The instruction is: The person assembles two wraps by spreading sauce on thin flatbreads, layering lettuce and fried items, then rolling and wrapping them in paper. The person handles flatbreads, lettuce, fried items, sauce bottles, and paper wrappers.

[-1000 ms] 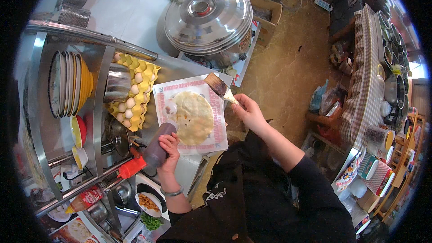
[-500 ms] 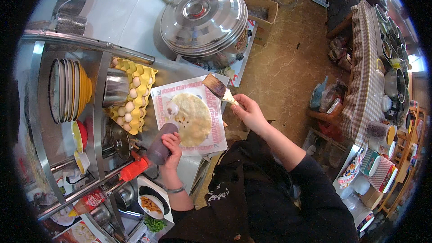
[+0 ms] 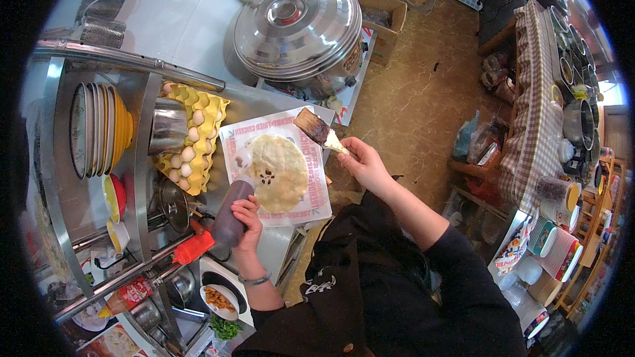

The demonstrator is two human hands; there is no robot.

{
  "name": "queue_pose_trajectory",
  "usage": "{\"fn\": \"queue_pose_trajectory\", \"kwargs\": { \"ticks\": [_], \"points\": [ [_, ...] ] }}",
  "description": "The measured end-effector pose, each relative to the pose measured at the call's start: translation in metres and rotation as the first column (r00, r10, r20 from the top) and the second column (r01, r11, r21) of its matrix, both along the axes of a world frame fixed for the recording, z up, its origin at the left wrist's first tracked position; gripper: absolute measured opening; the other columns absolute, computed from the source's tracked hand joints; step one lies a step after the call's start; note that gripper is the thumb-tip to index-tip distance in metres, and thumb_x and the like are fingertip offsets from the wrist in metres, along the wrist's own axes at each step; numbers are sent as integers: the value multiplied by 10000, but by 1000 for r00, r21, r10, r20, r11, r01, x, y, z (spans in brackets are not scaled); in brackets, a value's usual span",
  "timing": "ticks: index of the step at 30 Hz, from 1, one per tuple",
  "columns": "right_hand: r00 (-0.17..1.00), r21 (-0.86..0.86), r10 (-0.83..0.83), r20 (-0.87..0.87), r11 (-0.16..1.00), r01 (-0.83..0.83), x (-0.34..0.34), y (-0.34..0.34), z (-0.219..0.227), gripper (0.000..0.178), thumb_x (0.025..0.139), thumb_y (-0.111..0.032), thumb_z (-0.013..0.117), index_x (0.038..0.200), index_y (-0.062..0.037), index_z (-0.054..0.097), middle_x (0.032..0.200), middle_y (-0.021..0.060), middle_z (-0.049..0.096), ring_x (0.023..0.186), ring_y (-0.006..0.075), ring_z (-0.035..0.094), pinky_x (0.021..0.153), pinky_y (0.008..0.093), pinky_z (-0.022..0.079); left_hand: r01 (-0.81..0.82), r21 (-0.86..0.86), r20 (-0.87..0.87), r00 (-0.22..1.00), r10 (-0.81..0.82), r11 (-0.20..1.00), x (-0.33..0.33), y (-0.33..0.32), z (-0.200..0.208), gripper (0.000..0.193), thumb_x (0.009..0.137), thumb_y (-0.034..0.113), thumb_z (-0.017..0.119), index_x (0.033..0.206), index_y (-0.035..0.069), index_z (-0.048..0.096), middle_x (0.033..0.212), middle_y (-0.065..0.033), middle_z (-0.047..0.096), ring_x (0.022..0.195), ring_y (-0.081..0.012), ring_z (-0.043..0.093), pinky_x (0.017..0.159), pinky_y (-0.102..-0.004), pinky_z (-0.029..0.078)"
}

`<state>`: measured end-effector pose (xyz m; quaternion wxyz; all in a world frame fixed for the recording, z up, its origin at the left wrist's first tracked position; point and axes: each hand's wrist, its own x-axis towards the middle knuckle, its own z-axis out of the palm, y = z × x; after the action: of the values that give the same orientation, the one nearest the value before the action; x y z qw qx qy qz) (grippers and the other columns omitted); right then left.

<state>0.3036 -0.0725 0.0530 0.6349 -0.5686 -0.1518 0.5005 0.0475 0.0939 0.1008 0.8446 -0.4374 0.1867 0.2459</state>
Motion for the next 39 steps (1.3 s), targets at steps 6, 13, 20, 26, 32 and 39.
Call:
{"fn": "queue_pose_trajectory", "kwargs": {
  "ticks": [6,13,20,26,32,39],
  "points": [
    [1000,10,16,18,1000,-16,-2,0,-1,179,900,-87,530,1058,-8,499,843,-15,542,751,45,484,656,197,403,10,25,24,1000,-11,1000,1,-3,10,371,868,100,496,1173,-44,343,912,-114,570,803,-240,642,700,-347,562],
    [1000,6,11,14,1000,-11,-2,-3,1,179,896,-85,531,1058,-13,503,846,-18,543,747,43,482,653,195,401,42,4,131,990,-42,999,0,-5,3,438,848,122,561,1187,-53,348,908,-100,558,816,-231,639,715,-343,560],
    [1000,0,3,20,1000,-3,0,-4,2,188,887,-81,537,1057,-6,508,851,-17,546,748,47,486,660,200,405,144,76,82,985,-150,987,-8,-11,-11,516,849,233,572,1208,-63,348,946,-119,552,803,-245,641,705,-347,562],
    [954,-44,-3,301,999,17,2,6,9,213,880,-94,552,1061,16,566,823,8,544,727,83,495,660,225,407,730,558,-703,669,-243,396,-20,-18,-2,631,778,436,609,1152,-43,441,881,-175,603,784,-284,644,677,-360,555],
    [882,-65,182,436,983,-171,17,25,41,238,888,-93,527,1084,25,597,783,47,544,707,126,496,647,259,410,964,251,-924,266,273,-90,-24,-26,-16,556,695,210,728,1141,17,457,973,-145,593,851,-266,618,754,-366,504],
    [738,-194,503,450,862,-469,1,56,70,275,883,-90,540,1136,6,590,788,38,651,659,107,571,621,257,464,917,-321,-607,-6,795,-238,-26,-22,-5,613,551,164,736,1107,69,497,1007,-121,581,912,-308,585,785,-377,472]
  ]
}}
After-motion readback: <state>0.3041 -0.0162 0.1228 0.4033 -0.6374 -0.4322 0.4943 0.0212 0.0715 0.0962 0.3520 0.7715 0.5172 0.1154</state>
